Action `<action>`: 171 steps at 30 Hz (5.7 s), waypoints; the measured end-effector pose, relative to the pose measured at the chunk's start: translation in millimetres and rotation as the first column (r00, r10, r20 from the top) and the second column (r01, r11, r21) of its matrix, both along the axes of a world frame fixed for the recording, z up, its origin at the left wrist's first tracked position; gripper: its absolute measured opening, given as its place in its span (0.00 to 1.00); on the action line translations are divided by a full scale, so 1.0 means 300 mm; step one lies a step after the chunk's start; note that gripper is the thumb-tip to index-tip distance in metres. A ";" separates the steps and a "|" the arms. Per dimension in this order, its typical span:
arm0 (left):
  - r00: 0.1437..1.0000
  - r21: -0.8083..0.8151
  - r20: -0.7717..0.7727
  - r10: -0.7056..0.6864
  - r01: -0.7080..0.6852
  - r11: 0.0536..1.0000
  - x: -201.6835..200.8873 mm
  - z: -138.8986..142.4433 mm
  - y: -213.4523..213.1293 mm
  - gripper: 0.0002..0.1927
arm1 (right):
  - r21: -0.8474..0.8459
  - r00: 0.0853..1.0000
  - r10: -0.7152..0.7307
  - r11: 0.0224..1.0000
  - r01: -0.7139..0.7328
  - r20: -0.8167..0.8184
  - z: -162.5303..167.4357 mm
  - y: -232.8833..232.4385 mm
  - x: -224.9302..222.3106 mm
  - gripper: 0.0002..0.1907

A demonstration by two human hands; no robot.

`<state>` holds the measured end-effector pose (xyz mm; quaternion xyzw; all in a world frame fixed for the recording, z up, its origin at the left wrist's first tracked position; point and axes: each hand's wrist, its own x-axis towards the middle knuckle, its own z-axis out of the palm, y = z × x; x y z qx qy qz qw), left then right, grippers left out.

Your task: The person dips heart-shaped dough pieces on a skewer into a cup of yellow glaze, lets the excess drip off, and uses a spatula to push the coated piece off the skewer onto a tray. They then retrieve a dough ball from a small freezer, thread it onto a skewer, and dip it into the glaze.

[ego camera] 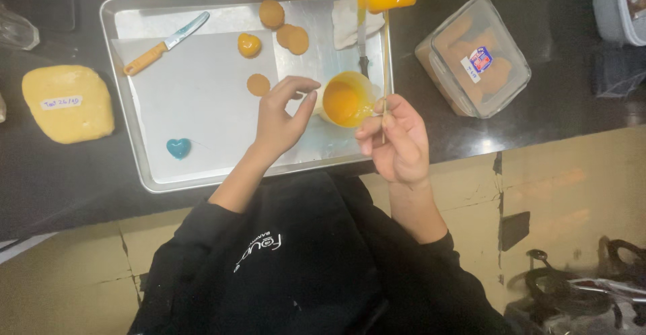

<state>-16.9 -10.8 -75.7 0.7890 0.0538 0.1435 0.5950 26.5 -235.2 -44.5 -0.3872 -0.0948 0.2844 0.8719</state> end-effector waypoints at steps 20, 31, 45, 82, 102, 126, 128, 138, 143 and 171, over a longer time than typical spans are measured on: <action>0.830 -0.615 0.294 -0.474 0.544 0.570 0.064 0.308 0.041 0.27 | -0.201 0.961 0.042 0.979 0.014 0.274 -0.040 -0.001 0.024 0.07; 0.806 -0.745 0.338 -0.485 0.544 0.386 0.113 0.257 0.053 0.25 | -0.254 0.958 0.091 0.967 -0.020 0.272 -0.037 -0.004 0.027 0.06; 0.815 -0.694 0.290 -0.501 0.540 0.476 0.104 0.295 0.042 0.27 | -0.315 0.940 -0.031 0.938 0.144 0.339 -0.024 0.024 0.018 0.07; 0.949 0.991 -0.135 -0.286 0.136 -0.017 -0.001 -0.169 -0.003 0.31 | -0.503 0.901 -0.127 0.793 0.343 0.415 -0.213 -0.157 -0.031 0.07; 0.970 0.918 -0.160 -0.182 0.214 0.333 0.456 -0.375 0.063 0.10 | -0.444 0.959 -0.132 0.864 0.235 0.251 -0.262 -0.158 -0.039 0.07; 0.810 -0.922 0.152 -0.566 0.323 0.213 0.091 0.088 0.024 0.45 | -0.529 0.797 -0.061 0.718 0.453 0.601 -0.150 -0.101 0.011 0.07; 0.806 -0.941 0.161 -0.570 0.299 0.156 0.011 0.161 0.023 0.48 | -0.523 0.715 -0.012 0.673 0.522 0.699 -0.125 -0.087 0.013 0.08; 0.878 -0.960 0.266 -0.398 0.279 -0.027 -0.118 0.274 -0.090 0.52 | -0.400 0.439 0.043 0.498 0.769 0.898 -0.144 -0.024 -0.028 0.09; 0.884 -0.960 0.265 -0.386 0.278 -0.021 -0.136 0.279 -0.085 0.53 | -0.419 0.487 0.025 0.550 0.722 0.873 -0.140 -0.008 -0.047 0.08; 0.839 -0.945 0.308 -0.448 0.323 -0.044 -0.120 0.286 -0.079 0.56 | -0.437 0.570 -0.052 0.586 0.682 0.820 -0.143 -0.007 -0.045 0.06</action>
